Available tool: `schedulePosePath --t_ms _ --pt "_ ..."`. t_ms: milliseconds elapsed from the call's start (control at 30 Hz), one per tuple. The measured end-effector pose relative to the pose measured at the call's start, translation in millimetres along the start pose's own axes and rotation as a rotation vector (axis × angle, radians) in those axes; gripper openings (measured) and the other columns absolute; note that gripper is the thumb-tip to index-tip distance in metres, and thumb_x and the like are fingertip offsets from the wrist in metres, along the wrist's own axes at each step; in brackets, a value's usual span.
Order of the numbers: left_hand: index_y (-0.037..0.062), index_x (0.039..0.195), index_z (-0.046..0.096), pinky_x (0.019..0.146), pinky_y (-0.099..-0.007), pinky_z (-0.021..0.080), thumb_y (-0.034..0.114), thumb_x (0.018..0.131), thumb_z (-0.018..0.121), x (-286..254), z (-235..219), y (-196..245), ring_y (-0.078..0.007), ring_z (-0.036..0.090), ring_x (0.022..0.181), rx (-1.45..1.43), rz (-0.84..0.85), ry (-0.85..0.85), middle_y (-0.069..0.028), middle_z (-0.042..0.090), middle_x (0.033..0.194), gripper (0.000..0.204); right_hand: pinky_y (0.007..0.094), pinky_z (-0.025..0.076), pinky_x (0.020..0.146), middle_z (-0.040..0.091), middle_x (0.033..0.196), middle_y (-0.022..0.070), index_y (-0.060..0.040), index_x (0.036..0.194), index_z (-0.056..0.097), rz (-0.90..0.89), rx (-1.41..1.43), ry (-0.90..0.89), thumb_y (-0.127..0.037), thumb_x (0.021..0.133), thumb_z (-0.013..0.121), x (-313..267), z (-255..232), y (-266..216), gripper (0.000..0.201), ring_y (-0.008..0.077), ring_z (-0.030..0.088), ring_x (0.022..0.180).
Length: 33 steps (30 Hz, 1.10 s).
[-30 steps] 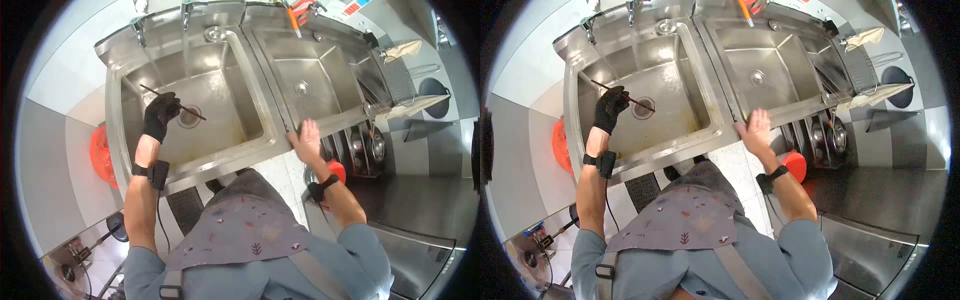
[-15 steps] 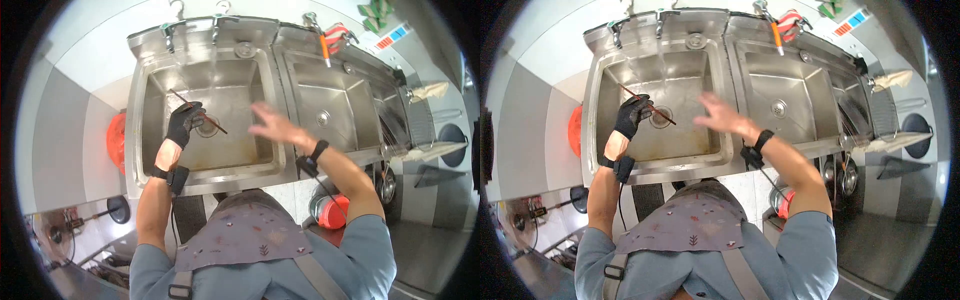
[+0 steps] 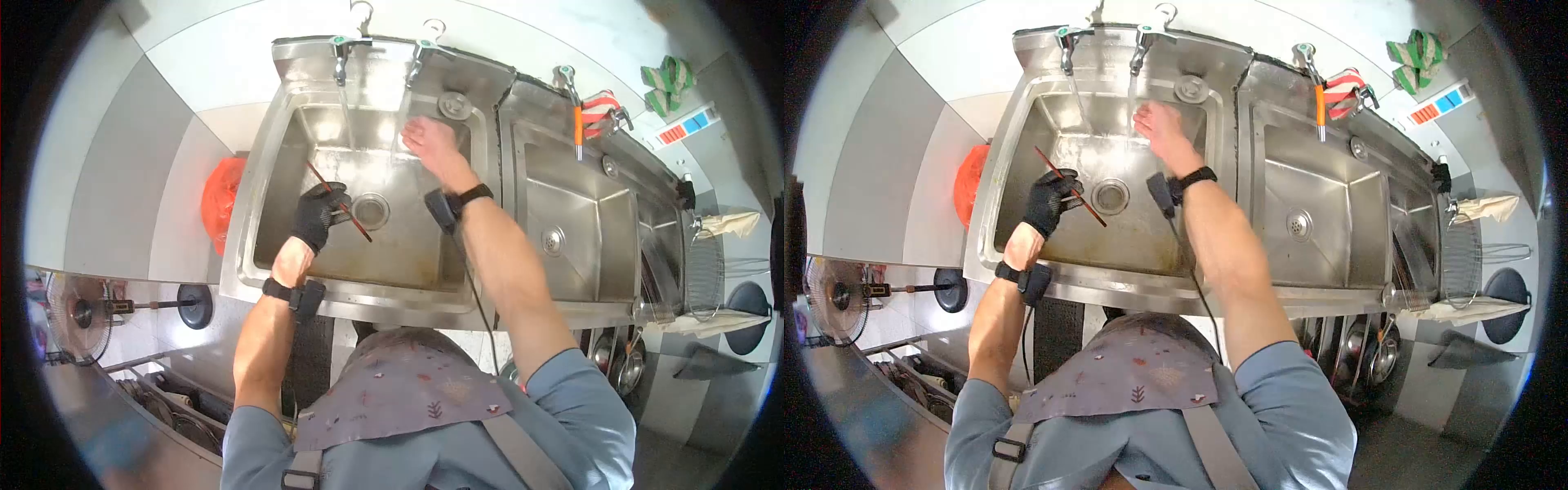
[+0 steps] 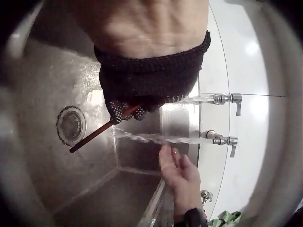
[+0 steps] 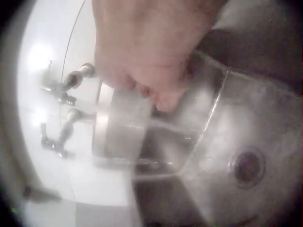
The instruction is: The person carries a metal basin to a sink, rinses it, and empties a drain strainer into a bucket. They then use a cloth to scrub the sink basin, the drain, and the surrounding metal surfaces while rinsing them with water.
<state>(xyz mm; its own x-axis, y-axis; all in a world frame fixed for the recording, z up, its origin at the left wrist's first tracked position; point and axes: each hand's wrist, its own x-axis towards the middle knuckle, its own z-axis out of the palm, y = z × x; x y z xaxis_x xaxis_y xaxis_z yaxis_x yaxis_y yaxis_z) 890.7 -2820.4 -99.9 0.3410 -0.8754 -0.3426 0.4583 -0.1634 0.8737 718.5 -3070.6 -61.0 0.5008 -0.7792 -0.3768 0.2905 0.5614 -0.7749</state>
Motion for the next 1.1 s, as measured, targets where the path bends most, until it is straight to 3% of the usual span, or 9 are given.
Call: schedulePosePath --t_ms 133,200,300,367,400,867,967,1000,1100 --pt "0.0023 0.110 0.069 0.073 -0.0318 0.057 0.010 0.091 0.068 0.9 10.5 0.0 -0.0166 0.067 0.083 -0.053 0.069 0.004 -0.0060 0.069 0.091 0.021 0.0360 0.054 0.077 0.065 0.099 0.0155 0.0017 0.104 0.063 -0.073 0.157 -0.032 -0.024 0.097 0.059 21.9 34.2 7.4 0.027 0.0241 0.065 0.089" --pt "0.0034 0.108 0.070 0.070 -0.0293 0.054 0.013 0.092 0.068 -1.5 19.2 5.7 -0.0148 0.064 0.079 -0.022 0.081 -0.006 -0.0032 0.067 0.088 0.020 0.0374 0.053 0.069 0.064 0.083 0.0141 -0.0005 0.092 0.064 -0.715 -1.311 -0.247 -0.018 0.096 0.057 9.2 33.0 -4.0 0.019 0.0251 0.064 0.077" --pt "0.0074 0.111 0.070 0.070 -0.0290 0.055 0.015 0.094 0.066 2.3 15.2 9.0 -0.0144 0.065 0.079 0.057 0.066 -0.016 -0.0032 0.067 0.091 0.019 0.0331 0.053 0.075 0.065 0.089 0.0091 -0.0008 0.098 0.063 -0.553 -0.836 -0.284 -0.010 0.096 0.060 40.0 18.4 9.2 0.010 0.0212 0.063 0.082" --pt "0.0080 0.110 0.070 0.069 -0.0290 0.055 0.012 0.092 0.069 6.7 12.2 11.5 -0.0147 0.066 0.079 0.078 0.030 -0.006 -0.0032 0.068 0.090 0.019 0.0361 0.055 0.075 0.064 0.090 0.0117 0.0007 0.098 0.062 -0.317 -0.316 -0.120 -0.007 0.093 0.061 29.6 29.0 -6.9 0.009 0.0244 0.063 0.082" --pt "0.0082 0.109 0.070 0.066 -0.0297 0.055 0.012 0.092 0.070 4.5 16.3 14.8 -0.0156 0.066 0.076 0.086 0.014 0.037 -0.0034 0.069 0.088 0.017 0.0398 0.056 0.075 0.064 0.090 0.0145 0.0021 0.098 0.061 0.056 0.228 0.040 -0.005 0.092 0.061 21.7 44.0 -17.0 0.010 0.0275 0.064 0.082" --pt "0.0062 0.108 0.066 0.066 -0.0340 0.058 0.023 0.095 0.067 38.5 30.9 14.4 -0.0186 0.068 0.077 0.093 0.013 -0.018 -0.0065 0.068 0.083 0.021 0.0457 0.057 0.082 0.063 0.096 0.0189 0.0030 0.102 0.061 0.008 0.163 -0.103 -0.005 0.094 0.059 26.2 50.5 -23.5 0.012 0.0351 0.063 0.086" --pt "0.0060 0.104 0.066 0.063 -0.0359 0.059 0.023 0.094 0.067 52.8 41.4 18.2 -0.0203 0.068 0.076 0.118 -0.035 -0.002 -0.0074 0.067 0.083 0.020 0.0471 0.054 0.069 0.062 0.083 0.0193 0.0032 0.094 0.061 -0.013 0.225 -0.089 -0.011 0.090 0.064 29.1 52.3 -28.6 0.015 0.0327 0.064 0.075" --pt "0.0066 0.104 0.066 0.064 -0.0360 0.059 0.022 0.093 0.068 55.4 43.4 17.4 -0.0207 0.068 0.076 0.101 -0.031 -0.013 -0.0079 0.067 0.083 0.019 0.0468 0.054 0.069 0.064 0.084 0.0184 0.0025 0.095 0.062 -0.124 0.007 -0.186 -0.012 0.092 0.063 28.4 48.3 -30.4 0.015 0.0316 0.065 0.076" --pt "0.0078 0.108 0.066 0.067 -0.0389 0.060 0.015 0.092 0.065 89.9 19.2 -13.6 -0.0223 0.066 0.078 0.124 0.126 -0.208 -0.0096 0.067 0.090 0.017 0.0437 0.055 0.071 0.070 0.087 0.0158 -0.0008 0.096 0.064 -0.832 -1.476 -0.160 -0.018 0.095 0.060 -28.0 58.1 -51.7 0.017 0.0309 0.067 0.079"
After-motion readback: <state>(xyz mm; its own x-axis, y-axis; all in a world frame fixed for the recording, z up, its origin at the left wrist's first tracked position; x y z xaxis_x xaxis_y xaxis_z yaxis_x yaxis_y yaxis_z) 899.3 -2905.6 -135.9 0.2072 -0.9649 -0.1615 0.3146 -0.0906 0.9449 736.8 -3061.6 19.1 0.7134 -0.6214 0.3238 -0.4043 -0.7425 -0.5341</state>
